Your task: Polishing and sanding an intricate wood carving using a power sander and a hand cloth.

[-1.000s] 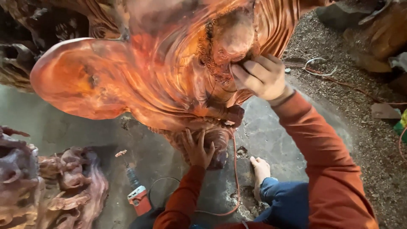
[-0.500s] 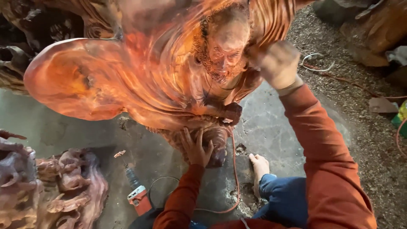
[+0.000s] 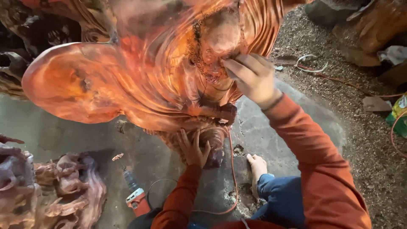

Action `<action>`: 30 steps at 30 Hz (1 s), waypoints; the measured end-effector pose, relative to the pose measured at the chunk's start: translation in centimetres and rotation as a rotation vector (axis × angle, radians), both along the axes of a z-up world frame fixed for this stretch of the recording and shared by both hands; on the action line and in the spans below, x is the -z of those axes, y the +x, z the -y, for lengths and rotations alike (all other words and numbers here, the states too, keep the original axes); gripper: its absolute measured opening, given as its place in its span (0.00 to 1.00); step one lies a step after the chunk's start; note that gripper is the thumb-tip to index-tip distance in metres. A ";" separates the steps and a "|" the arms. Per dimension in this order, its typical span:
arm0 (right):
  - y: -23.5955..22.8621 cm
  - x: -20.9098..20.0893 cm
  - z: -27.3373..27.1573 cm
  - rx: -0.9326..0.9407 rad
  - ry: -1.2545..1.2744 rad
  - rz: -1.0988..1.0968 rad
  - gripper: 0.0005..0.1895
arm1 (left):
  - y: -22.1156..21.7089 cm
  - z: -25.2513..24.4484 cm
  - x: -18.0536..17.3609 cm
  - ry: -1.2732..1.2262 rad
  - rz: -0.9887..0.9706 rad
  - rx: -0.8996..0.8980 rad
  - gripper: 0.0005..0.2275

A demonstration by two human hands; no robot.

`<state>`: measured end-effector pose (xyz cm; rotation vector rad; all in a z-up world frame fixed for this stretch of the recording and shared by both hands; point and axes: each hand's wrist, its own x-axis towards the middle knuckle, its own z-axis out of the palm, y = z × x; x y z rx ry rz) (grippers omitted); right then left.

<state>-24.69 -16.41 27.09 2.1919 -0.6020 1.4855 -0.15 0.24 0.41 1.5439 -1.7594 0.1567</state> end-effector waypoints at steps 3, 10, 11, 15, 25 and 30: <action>1.5 -0.3 -0.7 0.138 -0.081 -0.032 0.11 | 0.4 -0.1 0.0 0.004 0.000 0.002 0.33; 4.2 -2.4 -2.3 0.263 0.029 0.037 0.12 | 0.2 -0.2 0.4 0.046 -0.013 0.007 0.34; 4.7 -2.6 -2.3 0.305 -0.012 0.032 0.14 | 0.4 -0.1 0.5 0.033 -0.003 0.005 0.34; 3.7 -2.1 -3.3 0.305 -0.008 -0.035 0.07 | 0.3 -0.3 0.2 0.044 -0.032 0.002 0.34; -0.9 -1.6 -1.2 0.338 0.101 -0.078 0.09 | 0.6 -0.3 0.2 0.111 -0.010 0.023 0.34; -2.9 2.1 -1.0 0.320 0.205 -0.005 0.09 | 0.3 -0.8 0.5 0.173 -0.007 0.025 0.33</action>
